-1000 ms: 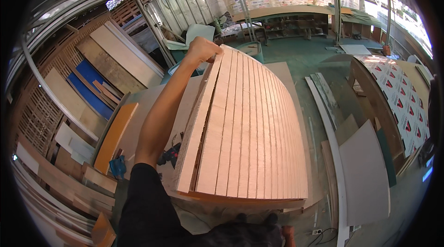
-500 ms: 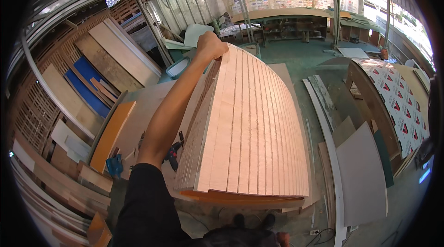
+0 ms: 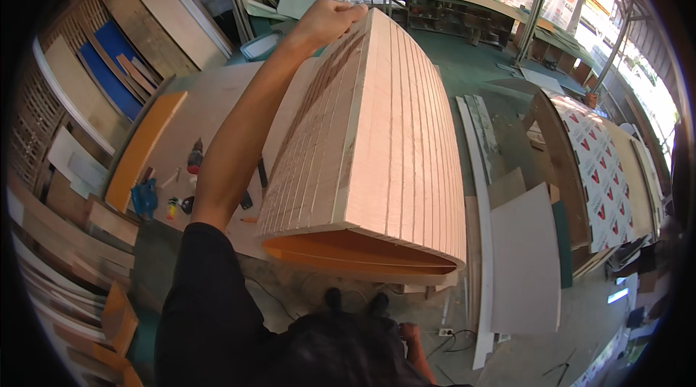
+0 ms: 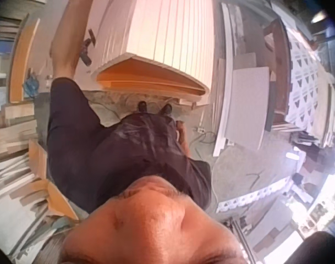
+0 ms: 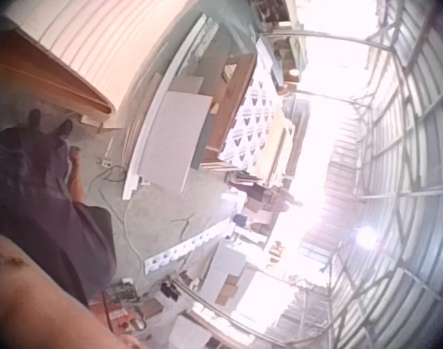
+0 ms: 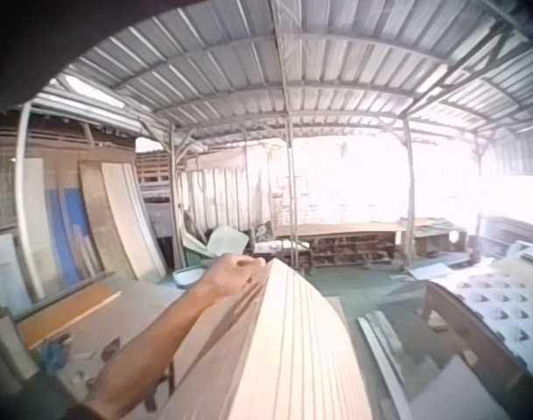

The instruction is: The person aligns and presses a curved slatted wooden panel onto a cabinet frame with an orange interior.

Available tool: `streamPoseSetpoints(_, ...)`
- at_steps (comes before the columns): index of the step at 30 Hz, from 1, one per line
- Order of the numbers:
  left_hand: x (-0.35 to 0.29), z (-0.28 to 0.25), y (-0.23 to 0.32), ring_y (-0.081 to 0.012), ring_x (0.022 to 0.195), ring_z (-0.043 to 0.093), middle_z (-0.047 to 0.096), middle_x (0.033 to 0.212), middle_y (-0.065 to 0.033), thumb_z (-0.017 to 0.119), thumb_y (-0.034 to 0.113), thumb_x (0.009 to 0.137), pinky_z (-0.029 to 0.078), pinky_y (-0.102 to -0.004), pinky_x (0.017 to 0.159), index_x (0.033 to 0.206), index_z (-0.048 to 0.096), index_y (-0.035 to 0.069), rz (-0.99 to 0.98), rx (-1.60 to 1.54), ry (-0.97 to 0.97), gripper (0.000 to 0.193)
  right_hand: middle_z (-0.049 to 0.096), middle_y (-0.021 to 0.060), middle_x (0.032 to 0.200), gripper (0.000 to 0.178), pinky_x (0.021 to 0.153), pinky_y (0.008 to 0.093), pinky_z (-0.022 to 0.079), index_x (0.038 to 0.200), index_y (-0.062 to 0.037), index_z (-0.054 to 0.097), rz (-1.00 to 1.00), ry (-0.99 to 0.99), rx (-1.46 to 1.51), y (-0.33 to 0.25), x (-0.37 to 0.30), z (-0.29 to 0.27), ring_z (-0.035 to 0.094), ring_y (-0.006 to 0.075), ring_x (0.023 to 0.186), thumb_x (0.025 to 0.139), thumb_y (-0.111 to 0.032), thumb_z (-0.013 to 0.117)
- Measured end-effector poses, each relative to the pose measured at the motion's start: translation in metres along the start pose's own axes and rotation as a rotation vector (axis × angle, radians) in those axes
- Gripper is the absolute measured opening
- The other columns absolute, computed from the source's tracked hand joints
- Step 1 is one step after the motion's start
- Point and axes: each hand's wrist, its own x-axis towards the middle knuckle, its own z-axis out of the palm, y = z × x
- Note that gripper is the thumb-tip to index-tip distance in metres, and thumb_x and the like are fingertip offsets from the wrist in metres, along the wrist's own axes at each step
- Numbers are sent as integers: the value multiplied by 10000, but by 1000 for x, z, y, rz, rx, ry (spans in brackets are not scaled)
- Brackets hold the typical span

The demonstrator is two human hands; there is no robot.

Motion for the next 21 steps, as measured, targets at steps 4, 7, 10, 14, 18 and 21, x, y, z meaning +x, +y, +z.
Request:
streamPoseSetpoints(4, -55, 19, 29, -278, 1234, 543, 590, 1304, -197, 558, 394, 975, 399, -339, 1050, 1296, 575, -22, 350, -46, -59, 526, 717, 102, 869, 196, 688, 401, 554, 879, -85, 719, 440, 22, 646, 35, 0, 17, 697, 265, 786, 834, -237, 603)
streamPoseSetpoints(7, -87, 32, 20, -282, 1452, 268, 349, 1524, -209, 408, 448, 1021, 205, -352, 1175, 1474, 367, 10, 321, 114, -182, 632, 698, 97, 791, 182, 603, 365, 529, 894, -39, 698, 510, -122, 632, 7, -15, -29, 674, 224, 684, 865, -192, 605)
streamPoseSetpoints(10, -93, 30, 12, -280, 1494, 130, 225, 1580, -208, 359, 433, 1025, 107, -355, 1199, 1497, 310, 1, 332, -46, -178, 642, 677, 111, 764, 200, 499, 341, 490, 964, 9, 681, 348, -147, 442, 40, -1, -13, 639, 210, 615, 897, -158, 594)
streamPoseSetpoints(14, -87, 30, 19, -298, 1485, 169, 237, 1571, -229, 367, 419, 1019, 123, -353, 1193, 1480, 331, -21, 348, 55, -214, 638, 694, 110, 818, 250, 561, 337, 511, 959, 0, 678, 578, -68, 888, 7, 3, -37, 661, 208, 676, 906, -223, 576)
streamPoseSetpoints(18, -84, 31, 20, -343, 1447, 258, 300, 1529, -264, 390, 427, 998, 189, -349, 1173, 1441, 390, -32, 399, 102, -165, 638, 718, 139, 851, 266, 661, 372, 533, 981, -7, 723, 304, 92, 605, -10, 15, -30, 692, 235, 739, 872, -226, 617)
streamPoseSetpoints(21, -81, 35, 20, -331, 1452, 255, 282, 1541, -259, 391, 407, 1007, 181, -361, 1176, 1433, 430, -3, 408, 112, -172, 593, 725, 172, 913, 336, 761, 396, 526, 1039, 2, 721, 373, 121, 624, -35, 17, -27, 703, 286, 845, 867, -270, 624)
